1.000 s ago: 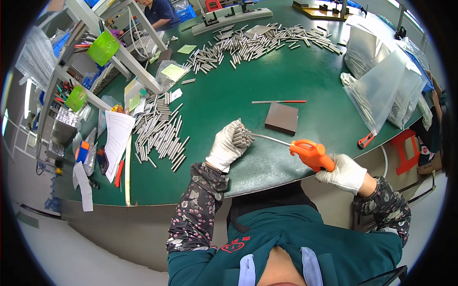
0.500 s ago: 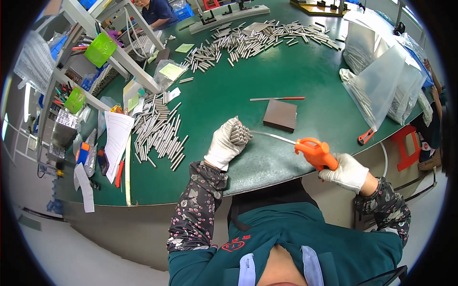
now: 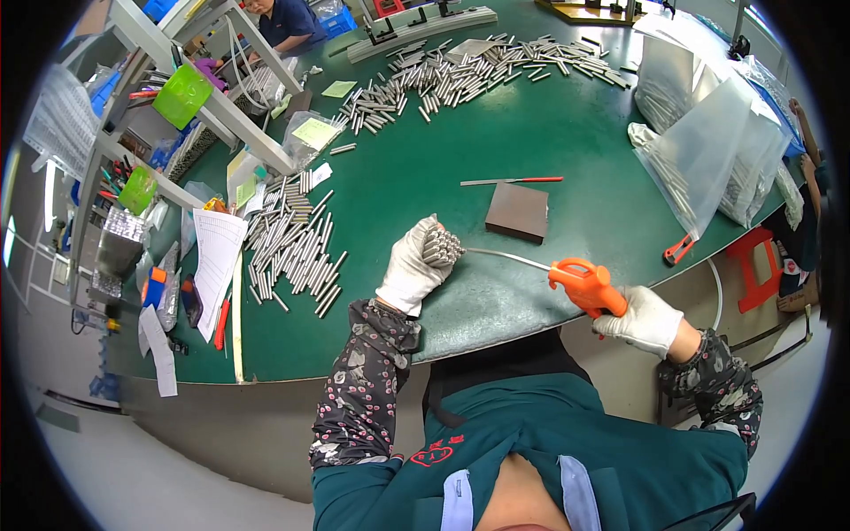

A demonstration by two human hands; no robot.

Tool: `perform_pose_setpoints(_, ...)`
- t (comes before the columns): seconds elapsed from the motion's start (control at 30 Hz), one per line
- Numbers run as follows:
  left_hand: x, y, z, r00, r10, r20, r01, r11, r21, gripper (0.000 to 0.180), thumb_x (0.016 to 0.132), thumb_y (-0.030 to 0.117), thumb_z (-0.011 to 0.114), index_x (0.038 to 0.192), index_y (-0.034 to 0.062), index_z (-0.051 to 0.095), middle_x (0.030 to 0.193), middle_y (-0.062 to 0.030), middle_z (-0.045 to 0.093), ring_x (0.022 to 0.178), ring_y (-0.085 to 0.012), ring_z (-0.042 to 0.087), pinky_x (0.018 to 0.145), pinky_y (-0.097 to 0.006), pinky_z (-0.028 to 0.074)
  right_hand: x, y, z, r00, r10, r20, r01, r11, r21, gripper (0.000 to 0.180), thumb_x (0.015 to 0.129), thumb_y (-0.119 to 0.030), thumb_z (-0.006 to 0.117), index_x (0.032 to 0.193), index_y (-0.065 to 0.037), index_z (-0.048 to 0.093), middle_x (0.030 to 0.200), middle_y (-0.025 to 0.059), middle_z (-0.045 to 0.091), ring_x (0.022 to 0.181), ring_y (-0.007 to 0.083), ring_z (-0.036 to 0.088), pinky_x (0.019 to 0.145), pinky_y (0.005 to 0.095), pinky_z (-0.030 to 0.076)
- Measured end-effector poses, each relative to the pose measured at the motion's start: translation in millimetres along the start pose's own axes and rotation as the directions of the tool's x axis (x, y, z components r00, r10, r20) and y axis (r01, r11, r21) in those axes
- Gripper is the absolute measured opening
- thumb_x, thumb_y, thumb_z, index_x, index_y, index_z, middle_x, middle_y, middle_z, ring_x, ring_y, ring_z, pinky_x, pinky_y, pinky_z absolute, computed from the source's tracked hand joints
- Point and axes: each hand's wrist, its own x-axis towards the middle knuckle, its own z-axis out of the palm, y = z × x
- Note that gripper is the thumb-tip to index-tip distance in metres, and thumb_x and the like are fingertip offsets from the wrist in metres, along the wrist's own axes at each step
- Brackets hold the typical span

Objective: Sanding the ends of a bundle of small metal rods using a sanding block at a manufacturing workstation.

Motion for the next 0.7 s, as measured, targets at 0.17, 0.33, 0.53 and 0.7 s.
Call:
perform_pose_setpoints(0.17, -6, -6, 20, 0.842, 0.475, 0.255, -0.419, 0.28, 0.863, 0.025, 0.077, 0.005, 0.062, 0.1, 0.0057, 0.051, 0.079, -0.0014, 0.051, 0.067, -0.0094, 0.052, 0.064, -0.025, 0.049, 4, 4, -1, 0.999, -0.035, 0.007, 0.034, 0.998, 0.044, 0.026, 0.072, -0.018, 0.062, 0.09, 0.001, 0.058, 0.068, 0.0058, 0.058, 0.063, 0.013, 0.055, 0.062, 0.0262, 0.045)
perform_pose_setpoints(0.33, 0, 2, 5, 0.986, -0.137, -0.098, 0.11, 0.965, -0.237, 0.06, 0.067, -0.012, 0.062, 0.119, 0.0096, 0.041, 0.092, 0.0004, 0.049, 0.074, -0.0086, 0.052, 0.068, -0.023, 0.049, 5, 4, 1, 1.0, -0.016, -0.006, 0.016, 0.998, 0.062, 0.025, 0.073, -0.017, 0.062, 0.09, 0.001, 0.058, 0.068, 0.0058, 0.058, 0.064, 0.0128, 0.055, 0.063, 0.026, 0.045)
perform_pose_setpoints(0.53, -2, -5, -13, 0.948, 0.276, 0.157, -0.302, 0.634, 0.712, 0.058, 0.067, -0.009, 0.064, 0.117, 0.0094, 0.042, 0.09, -0.0001, 0.05, 0.075, -0.0091, 0.052, 0.07, -0.024, 0.05, 8, -8, -2, 0.999, -0.043, -0.003, 0.044, 0.994, 0.105, 0.028, 0.072, -0.018, 0.063, 0.091, 0.002, 0.057, 0.069, 0.0059, 0.059, 0.066, 0.0132, 0.055, 0.064, 0.0253, 0.045)
perform_pose_setpoints(0.7, -9, -3, 10, 0.906, 0.378, 0.189, -0.377, 0.524, 0.764, 0.05, 0.07, -0.008, 0.062, 0.114, 0.0054, 0.044, 0.085, 0.0005, 0.051, 0.075, -0.0072, 0.053, 0.069, -0.021, 0.048, 24, -20, -25, 0.987, -0.062, -0.146, 0.095, 0.969, 0.228, 0.034, 0.073, -0.023, 0.063, 0.098, 0.0, 0.055, 0.062, -0.0018, 0.05, 0.05, 0.0054, 0.045, 0.046, 0.0208, 0.037)
